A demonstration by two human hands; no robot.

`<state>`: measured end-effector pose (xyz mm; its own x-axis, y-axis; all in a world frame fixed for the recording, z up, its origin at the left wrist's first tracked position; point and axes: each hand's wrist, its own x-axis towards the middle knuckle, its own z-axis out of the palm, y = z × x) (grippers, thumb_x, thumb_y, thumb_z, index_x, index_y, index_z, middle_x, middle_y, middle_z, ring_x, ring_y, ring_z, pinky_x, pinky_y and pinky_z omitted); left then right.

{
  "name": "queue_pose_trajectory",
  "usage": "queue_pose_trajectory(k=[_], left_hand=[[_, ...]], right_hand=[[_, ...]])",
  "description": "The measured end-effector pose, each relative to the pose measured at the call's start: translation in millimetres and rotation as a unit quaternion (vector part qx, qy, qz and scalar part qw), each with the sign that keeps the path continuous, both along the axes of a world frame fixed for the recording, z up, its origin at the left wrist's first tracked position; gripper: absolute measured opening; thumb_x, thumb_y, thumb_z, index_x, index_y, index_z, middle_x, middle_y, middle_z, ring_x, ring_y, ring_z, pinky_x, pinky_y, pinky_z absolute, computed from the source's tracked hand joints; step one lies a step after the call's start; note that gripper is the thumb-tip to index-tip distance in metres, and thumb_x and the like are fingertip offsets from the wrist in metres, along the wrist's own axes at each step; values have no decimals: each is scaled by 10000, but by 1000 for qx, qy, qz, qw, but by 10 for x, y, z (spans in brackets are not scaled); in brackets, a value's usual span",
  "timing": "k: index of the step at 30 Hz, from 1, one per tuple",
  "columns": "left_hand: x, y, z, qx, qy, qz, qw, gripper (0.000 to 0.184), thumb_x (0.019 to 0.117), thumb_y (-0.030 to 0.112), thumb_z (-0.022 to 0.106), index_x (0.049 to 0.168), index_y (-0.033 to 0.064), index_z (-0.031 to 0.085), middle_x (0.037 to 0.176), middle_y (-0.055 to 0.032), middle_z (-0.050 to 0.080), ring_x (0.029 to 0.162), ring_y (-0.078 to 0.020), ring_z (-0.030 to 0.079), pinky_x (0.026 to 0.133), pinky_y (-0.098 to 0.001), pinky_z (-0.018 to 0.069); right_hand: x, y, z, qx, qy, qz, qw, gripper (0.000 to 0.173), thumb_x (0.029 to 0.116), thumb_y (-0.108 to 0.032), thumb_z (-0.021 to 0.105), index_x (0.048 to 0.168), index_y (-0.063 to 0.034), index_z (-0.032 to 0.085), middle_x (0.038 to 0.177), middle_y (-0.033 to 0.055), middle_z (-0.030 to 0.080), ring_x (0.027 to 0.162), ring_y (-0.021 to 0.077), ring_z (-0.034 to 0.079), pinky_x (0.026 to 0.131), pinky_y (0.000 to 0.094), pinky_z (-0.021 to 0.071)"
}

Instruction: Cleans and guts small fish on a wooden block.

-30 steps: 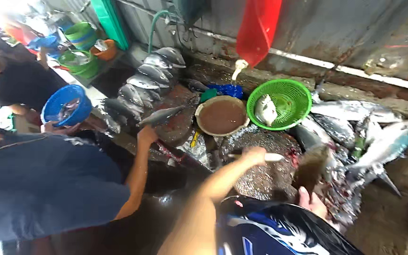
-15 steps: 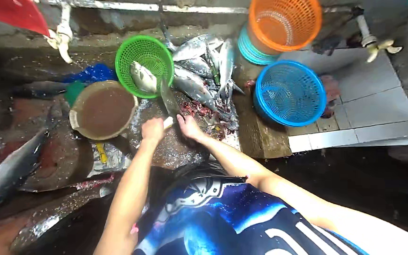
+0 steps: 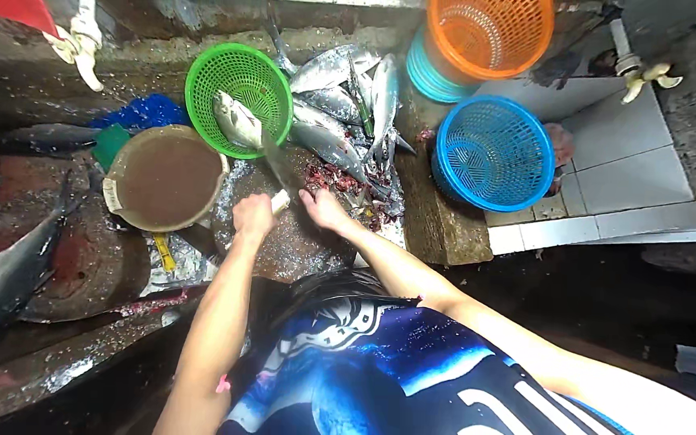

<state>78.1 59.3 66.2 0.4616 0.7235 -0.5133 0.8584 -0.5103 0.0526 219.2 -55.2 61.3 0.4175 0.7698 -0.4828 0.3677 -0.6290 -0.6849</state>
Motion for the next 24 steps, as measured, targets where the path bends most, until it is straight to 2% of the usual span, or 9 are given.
queue_pose_trajectory(k=[4,5,7,9,12,15,17,20,24], left_hand=[[-22,-4,1,3,-2,-16,1000,365,772,285,848,967,11,706,1023,-242,709,993,-463,686,777,-677,546],[-30,-20,-13,8,-2,-19,1000,347,772,275,844,956,17,704,1013,-237,710,984,-459,689,769,-671,549],[-40,-51,-28,17,5,-24,1000,338,764,264,852,956,29,704,1016,-229,711,982,-447,693,764,-657,558],[-41,-55,-27,26,11,-34,999,334,753,260,858,951,35,709,1020,-217,712,981,-430,695,761,-644,562],[-69,-9,-9,10,7,-32,999,366,768,289,858,958,15,707,1033,-235,709,1001,-445,689,785,-660,555],[-114,72,-27,2,2,-53,999,380,752,311,870,952,28,714,1023,-226,713,1006,-450,685,796,-665,554],[-112,102,-52,4,-1,-82,997,358,754,297,861,943,33,709,1016,-216,710,997,-442,684,787,-657,551],[-71,122,-40,6,8,-118,993,315,765,261,851,931,37,706,1008,-204,713,981,-429,688,772,-642,555],[73,93,63,0,21,-152,988,227,765,127,824,939,33,711,1009,-210,709,964,-435,688,753,-653,553]], right_hand=[[0,142,-129,232,-73,-91,966,478,1101,-374,383,893,-53,670,694,89,623,654,235,654,643,482,561],[-68,115,-178,192,-80,-71,976,481,1102,-374,375,912,-44,669,727,108,641,689,251,671,666,489,570],[-203,45,-241,-17,-31,27,999,570,1099,-457,338,925,-18,658,824,167,673,756,300,700,691,528,577],[-207,32,-229,-117,33,63,991,622,1093,-517,310,947,-6,632,797,179,653,644,299,676,594,505,571],[-31,-45,-43,-79,44,74,993,475,1098,-449,386,1237,-66,630,868,179,672,634,291,676,595,502,589],[189,-213,122,14,-76,116,990,464,1053,-243,463,1490,-87,471,1114,209,710,997,361,718,874,584,570],[361,-342,285,-8,-162,159,974,445,1053,-268,482,1453,-73,467,1039,198,714,961,380,724,828,592,580],[535,-571,505,-101,-256,291,916,262,1064,-345,496,1211,-153,595,866,146,692,833,384,716,691,606,577],[523,-696,826,-172,-332,409,832,281,1017,-183,526,1284,-163,610,851,164,680,819,411,697,676,592,552]])
